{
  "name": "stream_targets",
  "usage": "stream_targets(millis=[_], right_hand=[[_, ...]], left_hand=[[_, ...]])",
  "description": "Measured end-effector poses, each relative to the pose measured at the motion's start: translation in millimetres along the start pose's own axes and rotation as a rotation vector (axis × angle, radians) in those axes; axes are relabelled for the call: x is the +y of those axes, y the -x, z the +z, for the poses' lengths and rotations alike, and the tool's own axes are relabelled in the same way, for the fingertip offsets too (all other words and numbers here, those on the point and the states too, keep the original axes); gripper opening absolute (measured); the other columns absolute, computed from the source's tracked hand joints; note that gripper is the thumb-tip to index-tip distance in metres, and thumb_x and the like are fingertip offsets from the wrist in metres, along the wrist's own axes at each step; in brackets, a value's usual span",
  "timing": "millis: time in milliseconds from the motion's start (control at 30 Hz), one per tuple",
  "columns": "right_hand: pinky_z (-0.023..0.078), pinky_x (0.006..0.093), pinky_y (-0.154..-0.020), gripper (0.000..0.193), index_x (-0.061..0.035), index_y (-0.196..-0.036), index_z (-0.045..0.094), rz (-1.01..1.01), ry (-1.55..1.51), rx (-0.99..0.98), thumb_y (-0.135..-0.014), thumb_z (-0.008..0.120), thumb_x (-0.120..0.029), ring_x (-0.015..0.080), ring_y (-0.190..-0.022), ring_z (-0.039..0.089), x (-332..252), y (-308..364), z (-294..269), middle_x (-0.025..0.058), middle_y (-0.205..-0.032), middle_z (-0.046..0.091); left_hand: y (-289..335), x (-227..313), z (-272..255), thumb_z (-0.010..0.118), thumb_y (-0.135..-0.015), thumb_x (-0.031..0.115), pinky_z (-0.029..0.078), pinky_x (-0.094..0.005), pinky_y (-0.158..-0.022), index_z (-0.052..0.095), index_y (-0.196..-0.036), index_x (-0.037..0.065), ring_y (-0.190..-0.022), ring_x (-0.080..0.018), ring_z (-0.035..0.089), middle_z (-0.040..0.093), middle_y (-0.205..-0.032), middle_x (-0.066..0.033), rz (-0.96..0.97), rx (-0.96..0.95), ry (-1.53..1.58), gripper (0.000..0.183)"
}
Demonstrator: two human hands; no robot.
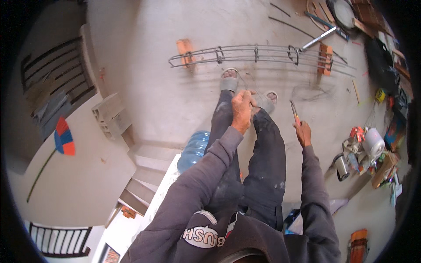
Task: The person assembles a rebar cage by wrapping and twisting wire around intersecting metal bars. They use pliers to secure the wire connections at multiple points along the structure, which rests on the floor.
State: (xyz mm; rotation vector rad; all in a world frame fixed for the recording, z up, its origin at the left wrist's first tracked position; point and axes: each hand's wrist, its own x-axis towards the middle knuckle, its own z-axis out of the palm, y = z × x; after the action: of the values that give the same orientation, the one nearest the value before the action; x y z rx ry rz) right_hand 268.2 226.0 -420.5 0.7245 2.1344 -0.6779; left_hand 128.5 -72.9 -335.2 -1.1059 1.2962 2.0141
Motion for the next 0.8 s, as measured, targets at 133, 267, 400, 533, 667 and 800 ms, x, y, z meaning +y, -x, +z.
stream_targets(millis=[133, 267, 400, 533, 667, 800], right_hand=[[0.048, 0.0526, -0.079, 0.045, 0.0046, -0.088, 0.06, -0.037, 0.097, 0.098, -0.078, 0.068, -0.038, 0.046, -0.091, 0.063, -13.8, -41.6, 37.8, 0.0286, -0.091, 0.065], [0.049, 0.0542, -0.079, 0.044, 0.0028, -0.094, 0.059, -0.049, 0.137, 0.174, -0.077, 0.069, -0.036, 0.0459, -0.092, 0.063, -20.8, -96.8, 64.4, 0.0278, -0.092, 0.066], [0.05, 0.0524, -0.077, 0.042, 0.0008, -0.1, 0.055, -0.15, 0.176, 0.248, -0.078, 0.071, -0.031, 0.0446, -0.092, 0.064, -23.7, -143.4, 80.9, 0.0262, -0.095, 0.065], [0.051, 0.0505, -0.077, 0.039, -0.0017, -0.102, 0.053, -0.183, 0.253, 0.318, -0.079, 0.073, -0.026, 0.0425, -0.093, 0.064, -22.6, -184.7, 90.0, 0.0232, -0.097, 0.064], [0.052, 0.0504, -0.079, 0.035, -0.0029, -0.103, 0.053, -0.192, 0.236, 0.346, -0.079, 0.073, -0.02, 0.0412, -0.094, 0.063, -18.0, -213.1, 100.1, 0.0214, -0.099, 0.062], [0.051, 0.0499, -0.081, 0.033, -0.003, -0.104, 0.053, -0.199, 0.248, 0.381, -0.08, 0.071, -0.016, 0.0401, -0.097, 0.062, 9.1, -226.5, 112.4, 0.0207, -0.102, 0.061]], left_hand=[[-28.3, -33.8, -20.1, 0.05, -0.104, 0.023, 0.024, -0.0196, -0.038, 0.058, -0.108, 0.0, -0.044, -0.0022, 0.033, 0.055, -0.067, -0.0015, 0.063, 0.034, -0.06, 0.025], [-47.5, -40.4, -33.8, 0.049, -0.105, 0.024, 0.024, -0.0194, -0.039, 0.058, -0.109, 0.0, -0.043, -0.0025, 0.032, 0.055, -0.068, -0.0016, -0.007, 0.027, -0.127, 0.025], [-57.5, -30.5, -37.3, 0.046, -0.106, 0.022, 0.024, -0.0194, -0.039, 0.056, -0.11, -0.001, -0.044, -0.0023, 0.033, 0.054, -0.069, -0.0018, -0.038, -0.002, -0.167, 0.025], [-63.4, -20.7, -27.7, 0.044, -0.107, 0.021, 0.025, -0.0189, -0.04, 0.054, -0.111, -0.003, -0.046, -0.0021, 0.032, 0.053, -0.07, -0.0018, -0.063, -0.059, -0.178, 0.026], [-67.0, -12.7, -22.5, 0.043, -0.107, 0.022, 0.025, -0.0184, -0.04, 0.054, -0.11, -0.003, -0.047, -0.0023, 0.031, 0.051, -0.07, -0.0014, -0.105, -0.079, -0.165, 0.027], [-69.2, -10.5, -15.7, 0.045, -0.107, 0.025, 0.024, -0.0187, -0.04, 0.054, -0.109, -0.002, -0.046, -0.0022, 0.03, 0.052, -0.069, -0.0013, -0.127, -0.081, -0.13, 0.028]])
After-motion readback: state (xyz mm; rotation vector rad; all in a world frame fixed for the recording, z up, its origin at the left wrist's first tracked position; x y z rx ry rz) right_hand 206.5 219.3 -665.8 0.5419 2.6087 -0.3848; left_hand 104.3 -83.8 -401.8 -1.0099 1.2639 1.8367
